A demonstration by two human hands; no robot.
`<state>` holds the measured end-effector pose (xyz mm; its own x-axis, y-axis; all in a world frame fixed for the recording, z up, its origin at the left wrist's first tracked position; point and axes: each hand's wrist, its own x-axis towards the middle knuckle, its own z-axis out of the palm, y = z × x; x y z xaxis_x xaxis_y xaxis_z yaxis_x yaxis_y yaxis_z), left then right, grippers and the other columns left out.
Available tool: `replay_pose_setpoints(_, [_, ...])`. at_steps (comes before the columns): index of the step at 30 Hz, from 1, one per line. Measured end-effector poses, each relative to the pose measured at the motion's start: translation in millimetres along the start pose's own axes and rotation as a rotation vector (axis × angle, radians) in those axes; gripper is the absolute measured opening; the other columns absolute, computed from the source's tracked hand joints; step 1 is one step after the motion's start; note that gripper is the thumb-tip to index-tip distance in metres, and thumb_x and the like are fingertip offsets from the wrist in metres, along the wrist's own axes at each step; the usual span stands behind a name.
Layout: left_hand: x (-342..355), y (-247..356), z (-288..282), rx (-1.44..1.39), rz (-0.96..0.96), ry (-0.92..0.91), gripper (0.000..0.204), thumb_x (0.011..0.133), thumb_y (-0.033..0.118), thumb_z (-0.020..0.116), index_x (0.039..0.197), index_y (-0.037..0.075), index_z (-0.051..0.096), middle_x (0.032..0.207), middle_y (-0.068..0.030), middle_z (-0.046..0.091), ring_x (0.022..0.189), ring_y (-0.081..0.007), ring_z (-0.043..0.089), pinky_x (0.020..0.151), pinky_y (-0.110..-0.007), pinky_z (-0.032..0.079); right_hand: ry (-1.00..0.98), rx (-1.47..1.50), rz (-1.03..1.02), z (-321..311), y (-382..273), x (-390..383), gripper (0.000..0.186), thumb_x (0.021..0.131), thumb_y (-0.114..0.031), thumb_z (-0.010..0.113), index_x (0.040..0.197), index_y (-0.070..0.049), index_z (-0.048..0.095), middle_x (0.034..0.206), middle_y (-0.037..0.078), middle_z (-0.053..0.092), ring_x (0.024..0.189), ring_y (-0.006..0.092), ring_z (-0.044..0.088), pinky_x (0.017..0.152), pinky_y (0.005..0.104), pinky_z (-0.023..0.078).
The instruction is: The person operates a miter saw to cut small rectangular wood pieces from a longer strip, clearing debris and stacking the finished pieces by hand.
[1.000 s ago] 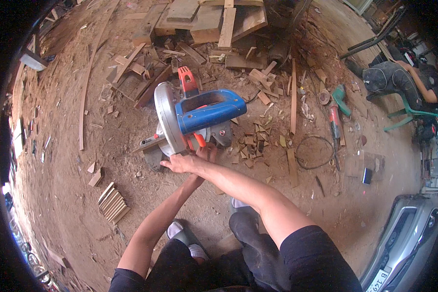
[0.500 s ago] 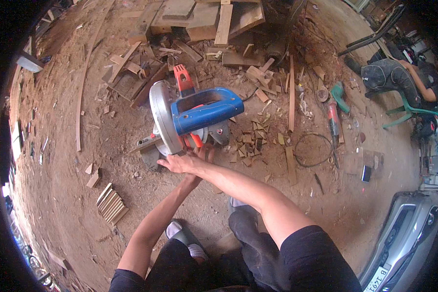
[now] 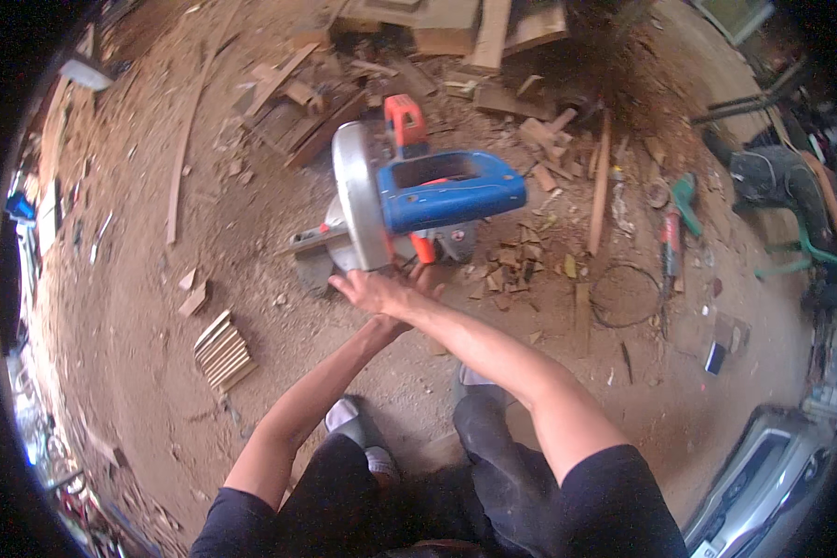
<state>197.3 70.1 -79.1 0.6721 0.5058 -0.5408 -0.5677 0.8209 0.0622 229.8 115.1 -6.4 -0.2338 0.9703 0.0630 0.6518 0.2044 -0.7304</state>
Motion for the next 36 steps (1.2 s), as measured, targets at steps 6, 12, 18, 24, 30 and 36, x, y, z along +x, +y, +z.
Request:
replay_pose_setpoints(6, [-8.9, 36.9, -11.7, 0.303, 0.293, -0.216, 0.073, 0.101, 0.064, 0.036, 0.154, 0.016, 0.03, 0.158, -0.0041, 0.039, 0.149, -0.0207, 0.031, 0.123, -0.063, 0.012, 0.075, 0.16, 0.052, -12.6, -47.9, 21.3, 0.047, 0.101, -0.034, 0.059, 0.075, 0.004, 0.065, 0.061, 0.023, 0.062, 0.058, 0.0384, 0.065, 0.054, 0.0499, 0.045])
replay_pose_setpoints(12, [-20.7, 31.5, 30.9, 2.149, 0.606, -0.279, 0.071, 0.102, 0.063, 0.033, 0.154, 0.015, 0.032, 0.158, -0.0064, 0.039, 0.149, -0.0227, 0.032, 0.124, -0.061, 0.013, 0.007, 0.222, 0.119, -35.7, -38.6, 10.5, 0.051, 0.101, -0.038, 0.058, 0.074, 0.005, 0.065, 0.062, 0.024, 0.061, 0.059, 0.0373, 0.063, 0.06, 0.0469, 0.046])
replay_pose_setpoints(18, [-51.3, 43.2, 70.2, 2.654, 0.286, -0.372, 0.07, 0.103, 0.061, 0.03, 0.154, 0.013, 0.034, 0.157, -0.0087, 0.039, 0.148, -0.0246, 0.034, 0.124, -0.058, 0.014, -0.129, 0.214, 0.259, -38.7, -52.6, 6.0, 0.054, 0.1, -0.043, 0.057, 0.078, 0.005, 0.069, 0.072, 0.03, 0.065, 0.073, 0.0479, 0.068, 0.067, 0.0532, 0.05])
replay_pose_setpoints(24, [-35.9, 34.7, 24.6, 2.506, 0.459, -0.323, 0.078, 0.099, 0.068, 0.034, 0.154, 0.014, 0.034, 0.157, -0.0099, 0.038, 0.144, -0.0288, 0.037, 0.121, -0.056, 0.022, -0.236, 0.151, 0.299, -33.6, -60.7, 3.3, 0.06, 0.102, -0.048, 0.051, 0.078, 0.004, 0.069, 0.073, 0.028, 0.068, 0.073, 0.044, 0.07, 0.071, 0.0523, 0.051])
replay_pose_setpoints(30, [-23.9, 21.4, 29.0, 2.3, 0.807, -0.214, 0.071, 0.099, 0.057, 0.05, 0.148, 0.005, 0.039, 0.14, -0.0151, 0.049, 0.125, -0.0328, 0.05, 0.108, -0.05, 0.038, -0.137, 0.194, 0.307, -31.9, -37.0, 16.9, 0.06, 0.104, -0.045, 0.049, 0.073, 0.004, 0.065, 0.065, 0.026, 0.063, 0.067, 0.0437, 0.068, 0.065, 0.0508, 0.05])
replay_pose_setpoints(36, [-16.6, 29.6, 24.2, 2.262, 0.635, -0.335, 0.061, 0.104, 0.052, 0.048, 0.146, 0.008, 0.041, 0.129, -0.0145, 0.053, 0.116, -0.0309, 0.052, 0.102, -0.048, 0.041, -0.016, 0.245, 0.308, -24.6, -22.3, 30.5, 0.061, 0.103, -0.045, 0.05, 0.071, 0.004, 0.065, 0.063, 0.027, 0.062, 0.066, 0.0443, 0.067, 0.066, 0.0514, 0.05])
